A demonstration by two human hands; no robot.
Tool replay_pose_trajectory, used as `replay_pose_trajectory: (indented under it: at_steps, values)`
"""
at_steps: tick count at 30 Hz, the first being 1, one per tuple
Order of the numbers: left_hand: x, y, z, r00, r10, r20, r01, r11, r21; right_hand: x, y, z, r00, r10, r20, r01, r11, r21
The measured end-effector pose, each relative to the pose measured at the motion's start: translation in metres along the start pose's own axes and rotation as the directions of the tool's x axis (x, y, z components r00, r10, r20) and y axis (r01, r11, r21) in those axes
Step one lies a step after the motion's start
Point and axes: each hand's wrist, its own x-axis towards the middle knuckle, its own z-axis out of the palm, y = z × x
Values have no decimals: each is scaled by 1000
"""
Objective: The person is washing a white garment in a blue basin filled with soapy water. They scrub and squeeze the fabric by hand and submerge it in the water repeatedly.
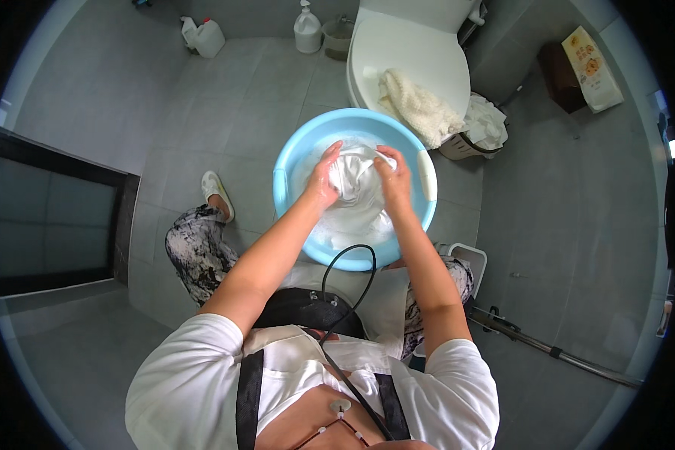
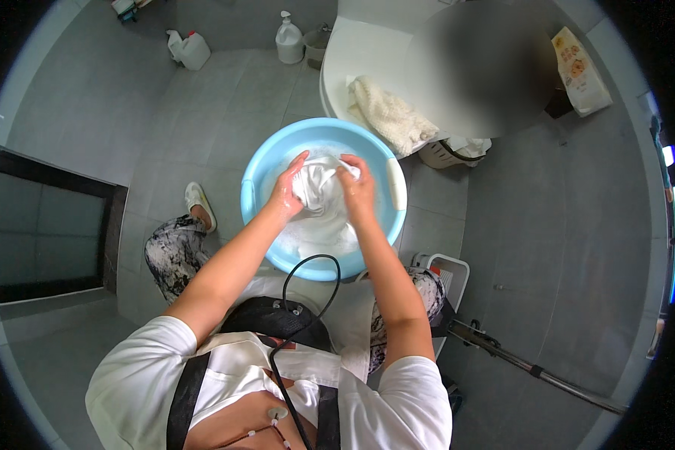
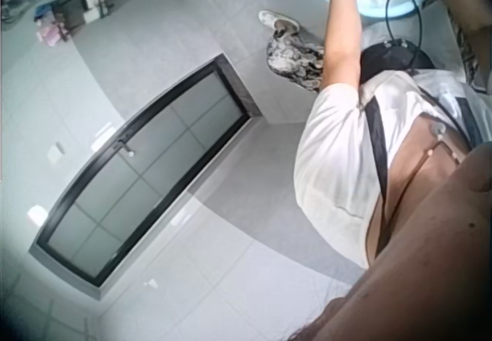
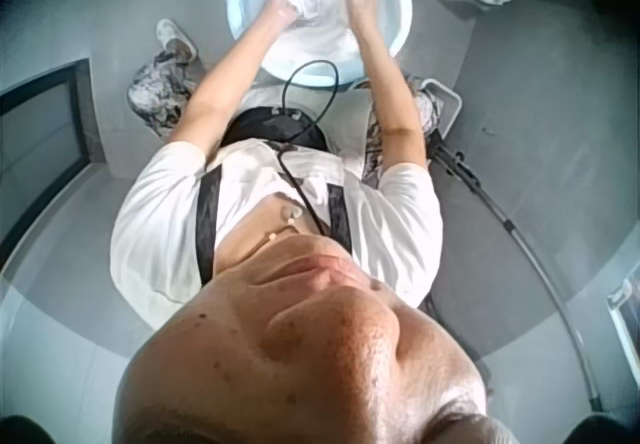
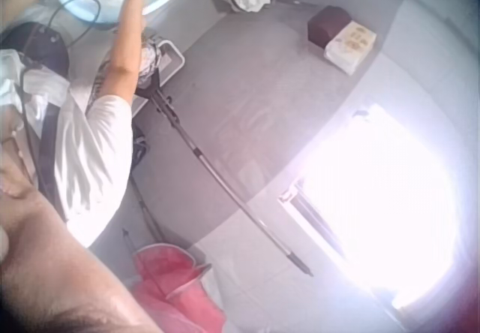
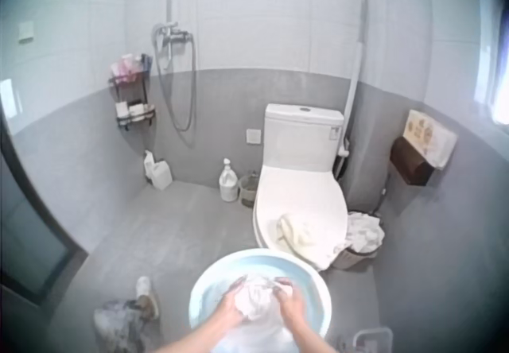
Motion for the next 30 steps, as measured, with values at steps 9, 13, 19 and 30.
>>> replay_pose_trajectory:
  at_steps: [9, 13, 19, 30]
  values:
    - [7, -22, 5, 971, -221, -90, 221, 975, -20, -20, 0, 18, 905, -406, 124, 408, 753, -516]
    - [-1, -13, 7, 998, -25, -62, 45, 937, 347, -4, 11, 4, 975, -216, 54, 207, 791, -575]
    - [-15, 47, -6, 973, 29, 231, -207, 563, 800, 7, -11, -40, 946, 84, 312, -31, 985, -172]
    - [-43, 94, 36, 939, -11, 345, -306, 436, 847, 3, -96, -39, 978, 65, 198, -10, 964, -265]
